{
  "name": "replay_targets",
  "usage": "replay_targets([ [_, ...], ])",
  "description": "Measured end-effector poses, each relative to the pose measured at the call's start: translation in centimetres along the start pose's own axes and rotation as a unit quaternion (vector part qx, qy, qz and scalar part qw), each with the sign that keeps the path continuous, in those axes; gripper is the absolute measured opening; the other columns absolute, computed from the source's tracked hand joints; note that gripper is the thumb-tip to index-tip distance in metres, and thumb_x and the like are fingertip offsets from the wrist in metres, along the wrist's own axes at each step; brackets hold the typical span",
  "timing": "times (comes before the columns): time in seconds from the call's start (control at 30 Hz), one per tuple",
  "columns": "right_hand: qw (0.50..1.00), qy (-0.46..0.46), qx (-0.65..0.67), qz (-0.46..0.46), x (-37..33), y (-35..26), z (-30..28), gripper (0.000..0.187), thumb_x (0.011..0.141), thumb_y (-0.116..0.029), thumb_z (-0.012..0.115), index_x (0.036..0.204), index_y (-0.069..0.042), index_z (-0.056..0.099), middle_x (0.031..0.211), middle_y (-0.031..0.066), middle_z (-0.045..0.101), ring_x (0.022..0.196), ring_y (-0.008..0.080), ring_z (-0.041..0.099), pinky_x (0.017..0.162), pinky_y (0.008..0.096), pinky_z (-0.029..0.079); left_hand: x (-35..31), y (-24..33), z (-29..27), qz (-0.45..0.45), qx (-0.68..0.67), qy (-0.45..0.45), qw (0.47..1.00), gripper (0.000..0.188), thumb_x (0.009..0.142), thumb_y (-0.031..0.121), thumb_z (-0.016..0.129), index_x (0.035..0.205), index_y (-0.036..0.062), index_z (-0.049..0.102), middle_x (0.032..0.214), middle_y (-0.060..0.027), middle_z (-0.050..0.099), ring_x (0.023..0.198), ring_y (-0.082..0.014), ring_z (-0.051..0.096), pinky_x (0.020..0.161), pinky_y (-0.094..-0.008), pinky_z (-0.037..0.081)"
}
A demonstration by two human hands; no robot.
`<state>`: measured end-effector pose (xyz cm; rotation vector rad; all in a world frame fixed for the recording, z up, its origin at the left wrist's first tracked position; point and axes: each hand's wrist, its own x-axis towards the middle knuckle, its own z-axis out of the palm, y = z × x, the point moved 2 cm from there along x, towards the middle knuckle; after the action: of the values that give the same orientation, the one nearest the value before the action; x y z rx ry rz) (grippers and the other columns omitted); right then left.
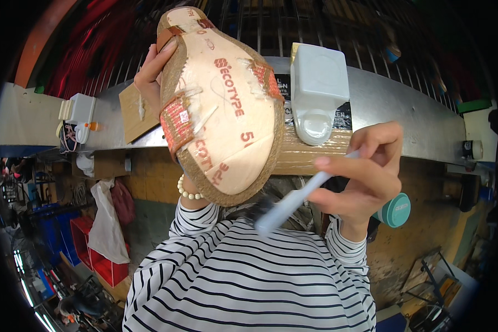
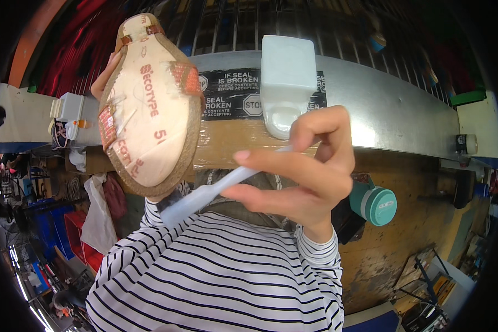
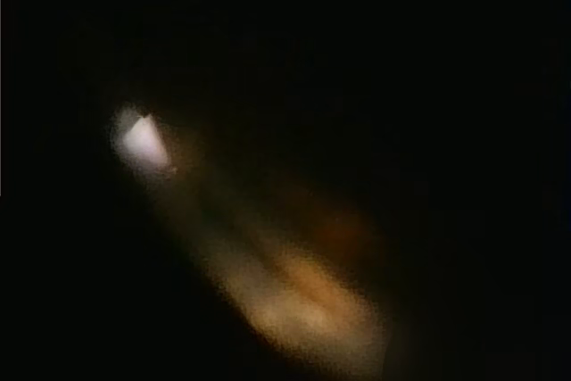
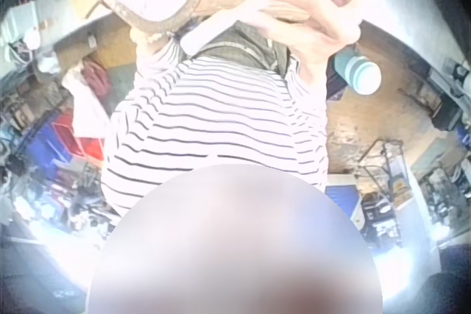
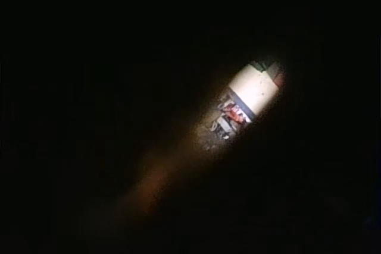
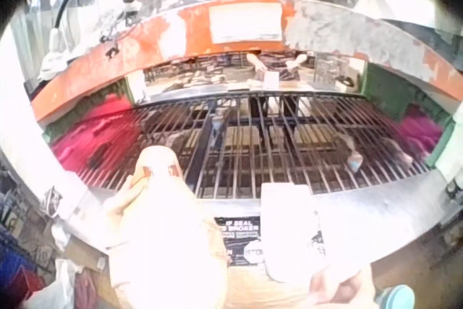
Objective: The person repeatedly applies a white adhesive to the sole and strap of a blue and brown sandal using a small brush. They dip the brush into a container of glue and spread it across the sandal surface multiple times.
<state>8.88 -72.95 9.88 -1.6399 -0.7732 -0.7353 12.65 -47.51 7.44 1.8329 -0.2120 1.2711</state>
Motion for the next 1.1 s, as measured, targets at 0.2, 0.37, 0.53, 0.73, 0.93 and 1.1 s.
replay_targets([
  [0.2, 0.999, -0.001, -0.029, 0.027, 0.0, 0.5, -0.8, 0.05, 0.046, -0.032, 0.095, 0.092, -0.017, 0.082, 0.085, -0.0012, 0.039, 0.072, 0.0116, 0.039, 0.057, 0.0224, 0.027, 0.5, -0.6, 0.2, -0.01, -0.029, -0.013, 0.999, 0.055, 0.083, 0.02, 0.079, 0.129, 0.0058, 0.052, 0.138, -0.0183, 0.042, 0.134, -0.0288, 0.041, 0.111, -0.039, 0.036],
  [0.37, 0.997, 0.003, -0.058, 0.054, 0.4, 0.4, -1.4, 0.047, 0.047, -0.028, 0.095, 0.091, -0.018, 0.082, 0.086, -0.0014, 0.038, 0.074, 0.0122, 0.04, 0.06, 0.0241, 0.03, 0.3, -1.0, 0.8, -0.014, -0.042, -0.016, 0.999, 0.053, 0.083, 0.019, 0.08, 0.127, 0.0066, 0.053, 0.138, -0.0196, 0.042, 0.133, -0.03, 0.044, 0.11, -0.0393, 0.039],
  [0.53, 0.988, -0.002, -0.103, 0.112, 0.2, 1.0, -2.0, 0.039, 0.06, -0.035, 0.09, 0.088, -0.01, 0.08, 0.092, 0.0005, 0.036, 0.081, 0.015, 0.041, 0.069, 0.0265, 0.035, 0.7, -1.4, 0.8, -0.022, -0.058, -0.019, 0.998, 0.051, 0.082, 0.017, 0.081, 0.125, 0.0075, 0.054, 0.137, -0.0209, 0.042, 0.131, -0.0311, 0.047, 0.108, -0.0396, 0.042],
  [0.73, 0.995, -0.031, -0.053, 0.081, 0.6, 0.0, -2.2, 0.038, 0.057, -0.034, 0.091, 0.086, -0.011, 0.081, 0.088, 0.0004, 0.038, 0.075, 0.0143, 0.043, 0.063, 0.0259, 0.033, -0.5, 1.4, 1.7, -0.011, -0.12, -0.022, 0.993, 0.049, 0.082, 0.015, 0.082, 0.122, 0.0085, 0.055, 0.137, -0.0224, 0.043, 0.13, -0.0325, 0.05, 0.105, -0.04, 0.045],
  [0.93, 0.977, 0.044, -0.203, 0.054, 4.6, 1.7, -1.2, 0.034, 0.054, -0.027, 0.092, 0.084, -0.015, 0.081, 0.083, 0.0007, 0.04, 0.074, 0.0148, 0.045, 0.06, 0.0275, 0.033, -1.5, 3.5, 3.5, 0.031, -0.166, -0.073, 0.983, 0.035, 0.086, 0.008, 0.074, 0.117, 0.0187, 0.059, 0.144, -0.0191, 0.034, 0.133, -0.0369, 0.046, 0.109, -0.0437, 0.044],
  [1.1, 0.995, -0.011, -0.1, -0.003, 4.4, -0.3, -1.9, 0.036, 0.053, -0.026, 0.092, 0.086, -0.017, 0.082, 0.083, 0.0001, 0.042, 0.076, 0.0149, 0.046, 0.061, 0.0273, 0.034, -1.3, 3.3, 3.7, -0.03, -0.253, -0.059, 0.965, 0.033, 0.085, 0.003, 0.073, 0.107, 0.0225, 0.059, 0.144, -0.0187, 0.035, 0.135, -0.0345, 0.045, 0.108, -0.0413, 0.047],
])
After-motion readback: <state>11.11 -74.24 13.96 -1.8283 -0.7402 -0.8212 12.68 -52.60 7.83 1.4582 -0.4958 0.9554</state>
